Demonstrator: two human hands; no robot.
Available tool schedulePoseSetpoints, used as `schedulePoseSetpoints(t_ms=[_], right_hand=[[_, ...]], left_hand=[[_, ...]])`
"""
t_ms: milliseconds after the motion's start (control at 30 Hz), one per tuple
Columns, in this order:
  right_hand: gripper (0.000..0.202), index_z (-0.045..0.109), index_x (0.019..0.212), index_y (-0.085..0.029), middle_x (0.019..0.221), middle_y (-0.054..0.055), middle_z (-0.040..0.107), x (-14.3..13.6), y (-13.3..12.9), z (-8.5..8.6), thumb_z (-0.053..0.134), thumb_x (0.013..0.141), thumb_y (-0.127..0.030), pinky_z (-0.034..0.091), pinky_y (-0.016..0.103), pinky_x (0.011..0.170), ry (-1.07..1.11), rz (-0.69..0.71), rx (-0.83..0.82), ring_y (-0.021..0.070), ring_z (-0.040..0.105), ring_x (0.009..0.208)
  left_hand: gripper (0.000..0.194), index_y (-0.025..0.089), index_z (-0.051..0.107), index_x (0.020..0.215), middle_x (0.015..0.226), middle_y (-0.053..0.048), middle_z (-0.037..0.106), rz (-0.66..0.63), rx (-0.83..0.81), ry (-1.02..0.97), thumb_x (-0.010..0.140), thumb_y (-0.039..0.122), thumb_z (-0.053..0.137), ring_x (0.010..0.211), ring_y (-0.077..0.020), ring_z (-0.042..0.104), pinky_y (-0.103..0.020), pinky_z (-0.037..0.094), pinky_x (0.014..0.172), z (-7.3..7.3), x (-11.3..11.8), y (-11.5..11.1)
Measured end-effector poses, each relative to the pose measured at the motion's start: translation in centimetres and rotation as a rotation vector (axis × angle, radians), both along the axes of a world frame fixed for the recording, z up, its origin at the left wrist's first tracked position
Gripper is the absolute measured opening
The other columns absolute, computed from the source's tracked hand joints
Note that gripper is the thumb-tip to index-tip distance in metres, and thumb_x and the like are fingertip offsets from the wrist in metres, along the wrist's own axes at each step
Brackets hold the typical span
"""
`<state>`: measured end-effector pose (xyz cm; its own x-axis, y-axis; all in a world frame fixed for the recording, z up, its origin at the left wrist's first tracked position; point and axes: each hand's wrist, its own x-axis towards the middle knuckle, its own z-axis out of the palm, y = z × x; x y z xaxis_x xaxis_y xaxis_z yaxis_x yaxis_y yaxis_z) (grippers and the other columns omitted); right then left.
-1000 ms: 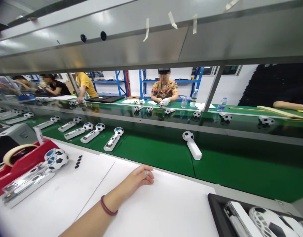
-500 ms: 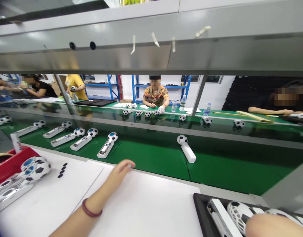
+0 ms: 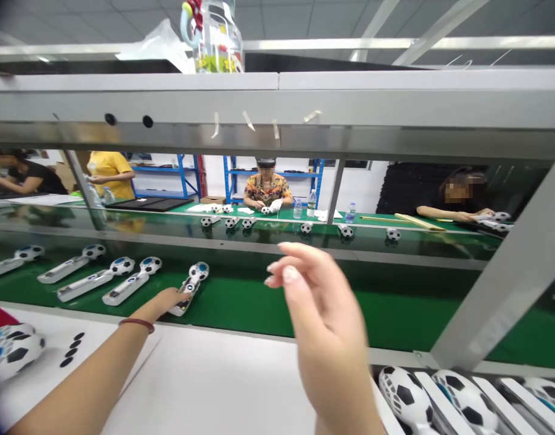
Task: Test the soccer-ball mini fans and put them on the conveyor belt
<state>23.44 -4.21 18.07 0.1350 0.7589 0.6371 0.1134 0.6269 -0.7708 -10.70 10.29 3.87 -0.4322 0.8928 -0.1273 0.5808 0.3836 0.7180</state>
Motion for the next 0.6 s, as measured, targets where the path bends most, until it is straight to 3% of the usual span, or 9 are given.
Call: schedulePoseSetpoints(t_ms=[100, 233, 333, 400, 467, 600], right_hand=[[0.035, 0.05, 0.116, -0.025, 0.097, 0.005, 0.059, -2.8, 4.0, -2.0, 0.048, 0.085, -0.04, 0.047, 0.034, 0.082, -0.014, 0.2, -0.243, 0.0179, 0.06, 0.087], [0.065, 0.033, 0.134, -0.031, 0.123, 0.01, 0.048, -4.5, 9.0, -7.5, 0.059, 0.076, -0.044, 0.042, 0.039, 0.089, -0.079, 0.249, -0.602, 0.0228, 0.053, 0.107], [0.092, 0.01, 0.141, -0.036, 0.133, 0.011, 0.039, -5.3, 10.6, -11.2, 0.065, 0.07, -0.052, 0.043, 0.04, 0.087, 0.132, 0.396, -0.817, 0.0241, 0.051, 0.11], [0.096, 0.004, 0.14, -0.038, 0.128, 0.01, 0.046, -5.9, 10.9, -12.7, 0.066, 0.069, -0.054, 0.048, 0.039, 0.08, 0.345, 0.552, -0.87, 0.0223, 0.059, 0.097], [0.09, 0.015, 0.137, -0.036, 0.115, 0.008, 0.055, -6.6, 10.9, -13.5, 0.069, 0.067, -0.05, 0.05, 0.035, 0.072, 0.483, 0.628, -0.853, 0.0196, 0.064, 0.08], [0.059, 0.047, 0.115, -0.026, 0.092, 0.003, 0.061, -7.7, 10.9, -13.9, 0.071, 0.064, -0.045, 0.05, 0.028, 0.061, 0.452, 0.512, -0.718, 0.0183, 0.063, 0.07]], left_hand=[[0.023, 0.015, 0.055, 0.063, 0.057, -0.007, 0.06, -0.018, -0.011, -0.256, 0.06, 0.034, 0.066, 0.073, -0.0303, 0.062, -0.034, 0.045, 0.063, -0.1, 3.8, -0.5], [0.03, 0.018, 0.051, 0.083, 0.081, -0.005, 0.064, -0.082, 0.078, -0.598, 0.074, 0.046, 0.053, 0.075, -0.0172, 0.063, -0.028, 0.049, 0.066, -1.3, 10.2, -3.9], [0.046, 0.021, 0.042, 0.101, 0.091, -0.007, 0.063, -0.205, 0.129, -1.016, 0.067, 0.043, 0.064, 0.065, -0.0169, 0.063, -0.032, 0.05, 0.062, -2.6, 13.9, -7.7], [0.059, 0.021, 0.035, 0.108, 0.084, -0.005, 0.063, -0.334, 0.118, -1.056, 0.063, 0.038, 0.069, 0.054, -0.0161, 0.06, -0.031, 0.048, 0.054, -3.2, 15.4, -9.7], [0.064, 0.021, 0.031, 0.111, 0.076, -0.002, 0.061, -0.42, 0.1, -0.981, 0.062, 0.035, 0.071, 0.049, -0.0158, 0.057, -0.031, 0.047, 0.051, -3.7, 16.1, -11.0], [0.064, 0.022, 0.028, 0.116, 0.076, -0.001, 0.058, -0.487, 0.098, -1.029, 0.067, 0.039, 0.066, 0.055, -0.0169, 0.058, -0.032, 0.047, 0.055, -3.9, 15.9, -11.5]])
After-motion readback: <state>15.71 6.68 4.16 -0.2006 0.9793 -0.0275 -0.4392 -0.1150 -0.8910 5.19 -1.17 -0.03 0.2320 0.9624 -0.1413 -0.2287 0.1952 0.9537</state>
